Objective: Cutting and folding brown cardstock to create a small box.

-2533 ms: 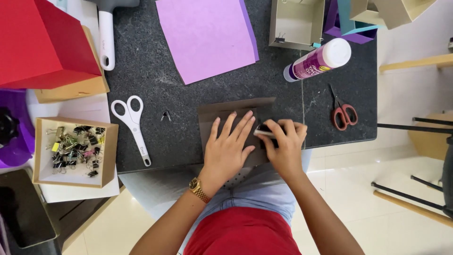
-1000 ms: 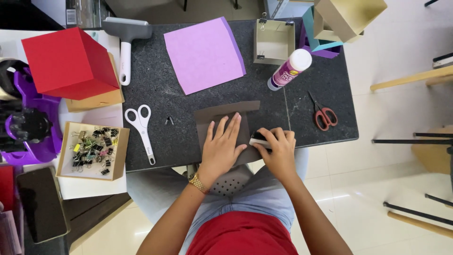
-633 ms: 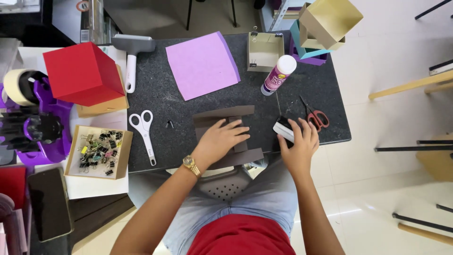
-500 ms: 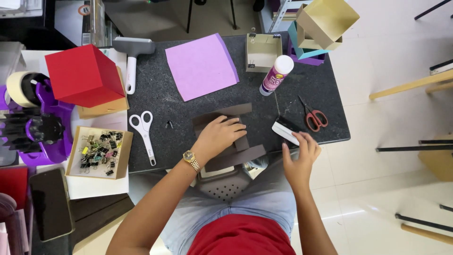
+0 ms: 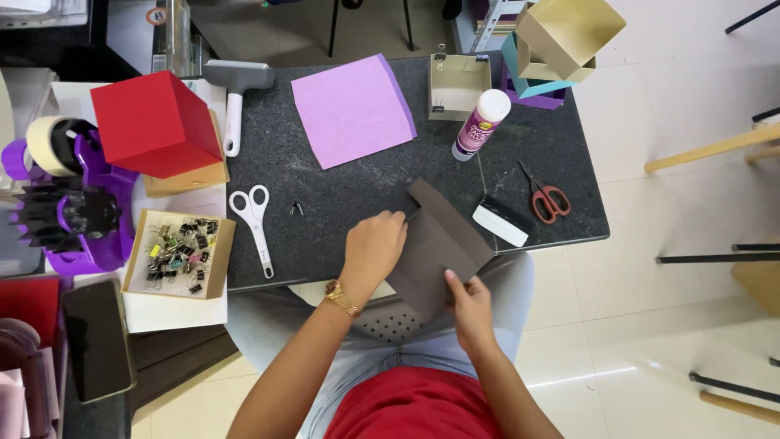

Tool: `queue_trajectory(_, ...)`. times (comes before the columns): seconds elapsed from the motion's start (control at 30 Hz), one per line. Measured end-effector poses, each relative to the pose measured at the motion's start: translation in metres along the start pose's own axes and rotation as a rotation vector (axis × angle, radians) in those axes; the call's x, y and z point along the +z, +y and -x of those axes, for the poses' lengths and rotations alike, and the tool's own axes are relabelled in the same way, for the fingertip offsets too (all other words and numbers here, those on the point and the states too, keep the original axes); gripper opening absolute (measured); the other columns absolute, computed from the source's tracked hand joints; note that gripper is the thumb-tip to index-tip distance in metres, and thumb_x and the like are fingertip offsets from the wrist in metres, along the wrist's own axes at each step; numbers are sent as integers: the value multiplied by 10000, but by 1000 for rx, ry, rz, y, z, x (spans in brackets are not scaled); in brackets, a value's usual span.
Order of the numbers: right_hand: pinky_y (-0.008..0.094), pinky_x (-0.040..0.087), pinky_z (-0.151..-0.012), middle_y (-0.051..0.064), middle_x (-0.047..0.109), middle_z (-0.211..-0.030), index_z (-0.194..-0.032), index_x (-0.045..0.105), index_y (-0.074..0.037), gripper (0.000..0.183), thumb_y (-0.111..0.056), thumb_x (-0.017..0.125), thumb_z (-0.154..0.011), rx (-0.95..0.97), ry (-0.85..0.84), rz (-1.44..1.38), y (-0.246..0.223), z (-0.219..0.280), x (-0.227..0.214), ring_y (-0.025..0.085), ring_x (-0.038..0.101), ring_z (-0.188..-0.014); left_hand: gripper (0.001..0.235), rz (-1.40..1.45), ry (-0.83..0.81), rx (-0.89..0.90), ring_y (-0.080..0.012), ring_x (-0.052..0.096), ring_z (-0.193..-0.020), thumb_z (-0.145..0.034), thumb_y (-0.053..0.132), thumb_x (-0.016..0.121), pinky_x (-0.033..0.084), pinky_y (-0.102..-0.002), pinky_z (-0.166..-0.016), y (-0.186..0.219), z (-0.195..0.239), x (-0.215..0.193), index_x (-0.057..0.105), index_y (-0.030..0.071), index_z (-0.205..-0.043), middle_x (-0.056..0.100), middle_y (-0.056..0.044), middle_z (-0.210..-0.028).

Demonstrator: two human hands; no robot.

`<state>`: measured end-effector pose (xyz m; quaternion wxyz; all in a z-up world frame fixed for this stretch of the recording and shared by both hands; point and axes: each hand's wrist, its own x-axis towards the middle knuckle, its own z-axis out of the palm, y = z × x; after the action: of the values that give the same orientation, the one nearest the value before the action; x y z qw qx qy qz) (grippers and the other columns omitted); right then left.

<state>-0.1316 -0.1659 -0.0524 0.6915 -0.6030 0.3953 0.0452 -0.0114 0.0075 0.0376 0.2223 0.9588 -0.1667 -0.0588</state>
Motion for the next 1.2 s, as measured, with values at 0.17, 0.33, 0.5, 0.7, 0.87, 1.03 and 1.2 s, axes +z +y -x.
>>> queue_trajectory(0.17, 239, 560, -639, 51, 745, -797, -990, 749, -66, 80, -123, 764, -936, -129, 31, -26, -21, -25, -8, 120, 698, -725, 420, 659, -236, -375, -385, 698, -1082, -968, 269, 632, 569, -439, -863, -28, 5, -3, 678, -13, -1275, 731, -242, -1125)
queue_trajectory(0.33, 244, 581, -618, 47, 762, -775, -913, 754, -78, 74, -108, 815, -885, -206, 19, 83, -51, -19, 0, 108, 692, -695, 535, 784, -310, -467, -421, 642, -1213, -922, 233, 682, 537, -490, -976, -12, 17, -52, 596, -35, -1377, 682, -276, -1266)
queue_trajectory(0.5, 353, 610, -730, 116, 796, -884, -991, 807, -97, 192, -218, 861, -852, -375, 13, 521, -78, -22, 11, 217, 764, -867, 679, 152, 126, -154, -491, 617, -1127, -864, 34, 716, 544, -569, -866, 11, 28, -63, 437, -39, -1478, 586, -328, -1307)
queue_trajectory(0.7, 387, 619, -740, 77, 793, -859, -1036, 802, -109, 259, -300, 849, -867, -456, -16, 808, -49, -83, 3, 270, 770, -852, 623, 9, -112, 217, -373, 471, -1379, -898, 215, 726, 427, -506, -1101, 21, 15, 18, 510, -14, -1436, 507, -209, -1486)
queue_trajectory(0.87, 424, 623, -718, 108, 789, -850, -1048, 790, -104, 237, -282, 808, -893, -519, 31, 995, -79, -52, 21, 313, 768, -839, 864, -117, -78, 181, -311, 333, -1478, -821, 434, 765, 306, -529, -1178, 12, 13, 63, 407, 101, -1533, 358, -93, -1617)
queue_trajectory(1.03, 424, 627, -709, 149, 788, -883, -1124, 754, -70, 255, -237, 753, -930, -679, 82, 1176, -91, -22, 42, 329, 770, -829, 897, -144, -46, 162, -272, 304, -1497, -823, 449, 754, 259, -523, -1198, 10, 15, 68, 364, 134, -1567, 319, -51, -1648)
queue_trajectory(1.2, 535, 602, -763, 234, 748, -951, -1247, 712, 12, 427, -302, 719, -958, -770, -59, 1062, -107, -5, 42, 435, 724, -915, 952, -145, -101, 133, -244, 237, -1529, -824, 487, 726, 215, -512, -1223, 10, 14, 69, 281, 165, -1601, 233, -12, -1683)
